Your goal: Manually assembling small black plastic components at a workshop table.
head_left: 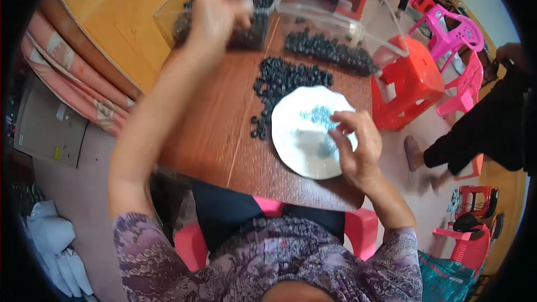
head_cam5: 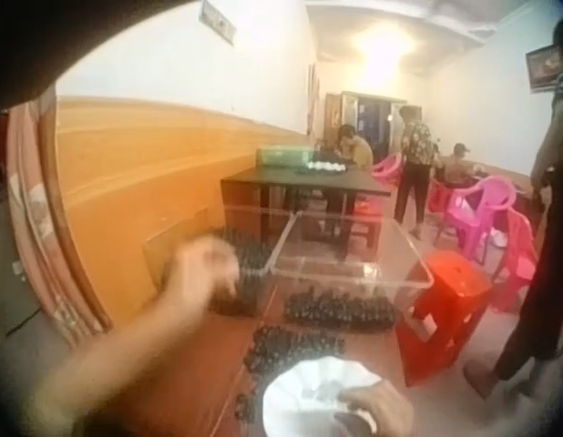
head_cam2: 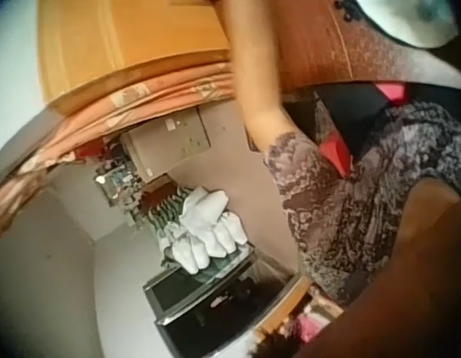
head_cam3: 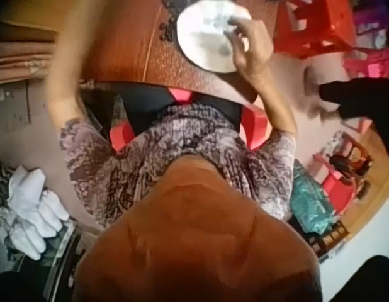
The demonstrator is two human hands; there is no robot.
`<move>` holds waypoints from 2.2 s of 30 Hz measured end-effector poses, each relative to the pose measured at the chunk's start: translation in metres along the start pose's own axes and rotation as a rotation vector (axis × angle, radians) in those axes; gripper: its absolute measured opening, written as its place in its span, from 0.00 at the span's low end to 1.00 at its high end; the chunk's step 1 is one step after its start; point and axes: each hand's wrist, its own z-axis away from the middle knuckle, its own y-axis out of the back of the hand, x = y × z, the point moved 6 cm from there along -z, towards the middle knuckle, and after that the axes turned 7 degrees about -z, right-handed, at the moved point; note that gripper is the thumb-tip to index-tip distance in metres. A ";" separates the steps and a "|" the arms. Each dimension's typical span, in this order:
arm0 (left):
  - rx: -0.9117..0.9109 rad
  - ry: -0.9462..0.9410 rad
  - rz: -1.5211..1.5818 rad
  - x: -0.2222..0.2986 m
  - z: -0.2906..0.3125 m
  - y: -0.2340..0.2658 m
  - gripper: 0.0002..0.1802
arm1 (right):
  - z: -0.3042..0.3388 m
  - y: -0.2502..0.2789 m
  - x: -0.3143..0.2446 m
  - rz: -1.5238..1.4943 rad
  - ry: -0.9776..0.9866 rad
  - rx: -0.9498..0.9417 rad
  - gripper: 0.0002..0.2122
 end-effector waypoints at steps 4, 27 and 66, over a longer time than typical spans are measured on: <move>0.191 0.124 -0.449 -0.021 -0.093 0.041 0.10 | 0.001 -0.005 0.003 -0.071 -0.073 -0.036 0.12; -0.564 -0.102 -0.678 -0.061 0.138 -0.037 0.10 | 0.018 -0.020 0.021 -0.226 -0.324 -0.161 0.06; -0.259 0.571 0.590 -0.008 0.201 -0.087 0.12 | 0.002 -0.036 -0.018 -0.080 0.216 0.045 0.14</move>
